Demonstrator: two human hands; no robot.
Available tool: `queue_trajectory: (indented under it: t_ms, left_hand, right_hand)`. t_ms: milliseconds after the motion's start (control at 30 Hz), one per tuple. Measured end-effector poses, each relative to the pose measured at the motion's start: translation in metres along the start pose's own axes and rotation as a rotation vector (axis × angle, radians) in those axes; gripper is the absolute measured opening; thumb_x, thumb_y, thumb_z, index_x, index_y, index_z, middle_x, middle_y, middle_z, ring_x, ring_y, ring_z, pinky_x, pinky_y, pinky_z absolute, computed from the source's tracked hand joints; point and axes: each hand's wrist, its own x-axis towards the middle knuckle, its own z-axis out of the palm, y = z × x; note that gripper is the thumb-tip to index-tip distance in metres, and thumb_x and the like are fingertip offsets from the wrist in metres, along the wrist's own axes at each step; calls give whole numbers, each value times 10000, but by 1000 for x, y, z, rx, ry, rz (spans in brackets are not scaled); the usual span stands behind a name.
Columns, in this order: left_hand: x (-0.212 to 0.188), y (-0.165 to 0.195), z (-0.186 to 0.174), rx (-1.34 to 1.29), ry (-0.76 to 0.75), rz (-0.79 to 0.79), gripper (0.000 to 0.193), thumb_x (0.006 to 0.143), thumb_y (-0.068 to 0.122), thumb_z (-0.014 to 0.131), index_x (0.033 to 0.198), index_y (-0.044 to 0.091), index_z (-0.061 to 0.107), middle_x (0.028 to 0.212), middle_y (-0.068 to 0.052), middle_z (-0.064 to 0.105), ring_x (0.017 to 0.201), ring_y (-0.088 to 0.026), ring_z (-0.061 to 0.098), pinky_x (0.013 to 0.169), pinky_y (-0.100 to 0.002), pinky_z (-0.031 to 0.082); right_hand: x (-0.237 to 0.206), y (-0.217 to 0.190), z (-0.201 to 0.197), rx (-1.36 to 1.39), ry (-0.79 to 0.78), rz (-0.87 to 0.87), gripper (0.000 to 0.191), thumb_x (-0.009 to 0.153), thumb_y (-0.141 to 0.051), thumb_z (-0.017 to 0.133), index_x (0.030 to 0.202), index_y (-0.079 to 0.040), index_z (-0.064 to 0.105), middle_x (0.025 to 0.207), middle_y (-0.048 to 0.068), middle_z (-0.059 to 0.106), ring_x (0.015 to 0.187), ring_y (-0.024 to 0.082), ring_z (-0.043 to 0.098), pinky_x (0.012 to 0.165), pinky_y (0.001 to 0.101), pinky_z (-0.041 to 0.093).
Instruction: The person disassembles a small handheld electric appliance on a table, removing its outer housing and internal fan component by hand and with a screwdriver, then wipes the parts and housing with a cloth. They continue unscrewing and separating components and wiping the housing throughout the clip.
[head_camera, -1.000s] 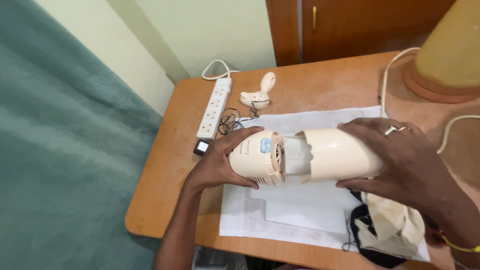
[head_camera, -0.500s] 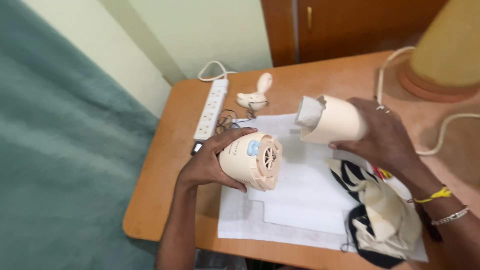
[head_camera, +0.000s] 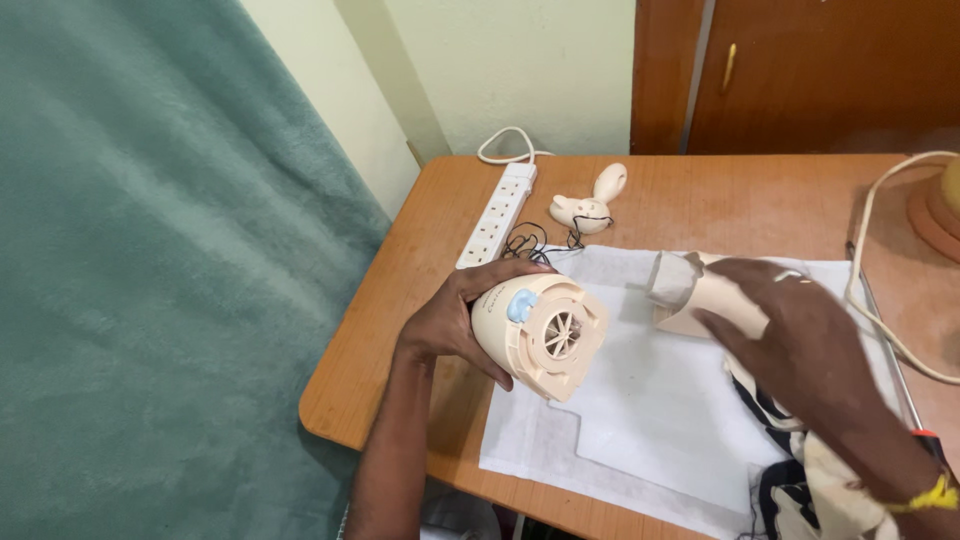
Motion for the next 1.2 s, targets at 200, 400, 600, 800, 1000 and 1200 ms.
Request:
queue_trajectory:
  t_ms: [200, 400, 600, 800, 1000, 1200]
  left_hand:
    - [5, 6, 10, 89, -5, 8, 1151, 400, 162, 1045, 1460, 73, 606, 1446, -71, 659, 1330, -198, 637, 1192, -387, 530]
    - [8, 7, 15, 11, -25, -15, 1148, 417, 130, 1042, 1474, 75, 598, 1415, -74, 675, 1331, -214, 647, 1192, -404, 546]
    - [6, 4, 16, 12, -15, 0, 1152, 396, 117, 1035, 1462, 68, 599, 1417, -75, 669, 1340, -214, 635, 1208, -414, 529]
    - [6, 3, 16, 24, -19, 12, 1143, 398, 140, 1041, 1455, 76, 609, 1414, -77, 692, 1345, -221, 645, 1212, -417, 535]
    - [3, 0, 14, 56, 7, -11, 1148, 385, 172, 1043, 1446, 81, 614, 1399, -74, 694, 1325, -218, 658, 1198, -413, 541]
    - [6, 3, 15, 64, -10, 33, 1144, 410, 176, 1053, 1456, 67, 603, 1443, -86, 673, 1355, -225, 638, 1218, -405, 520]
  right_hand:
    - [-34, -72, -11, 564, 272, -447, 279, 777, -145, 833, 1042, -78, 776, 1012, 53, 781, 884, 171, 757, 769, 311, 583]
    - [-35, -88, -6, 541, 288, -372, 292, 756, -138, 852, 1039, -100, 793, 1008, 59, 790, 818, 162, 756, 660, 291, 580]
    - [-35, -83, 4, 596, 320, -434, 235, 798, -105, 825, 1032, -99, 796, 996, 50, 775, 871, 157, 758, 739, 289, 603]
    - [-33, -77, 11, 801, 156, -328, 172, 813, -38, 790, 985, -47, 793, 978, 57, 776, 890, 132, 743, 768, 274, 588]
    - [-26, -63, 19, 945, 42, -192, 65, 852, -27, 736, 907, -2, 759, 962, 43, 779, 889, 107, 723, 775, 276, 588]
    - [-34, -43, 18, 1153, -54, -28, 65, 896, -15, 703, 909, 27, 751, 923, 62, 770, 875, 110, 709, 834, 288, 602]
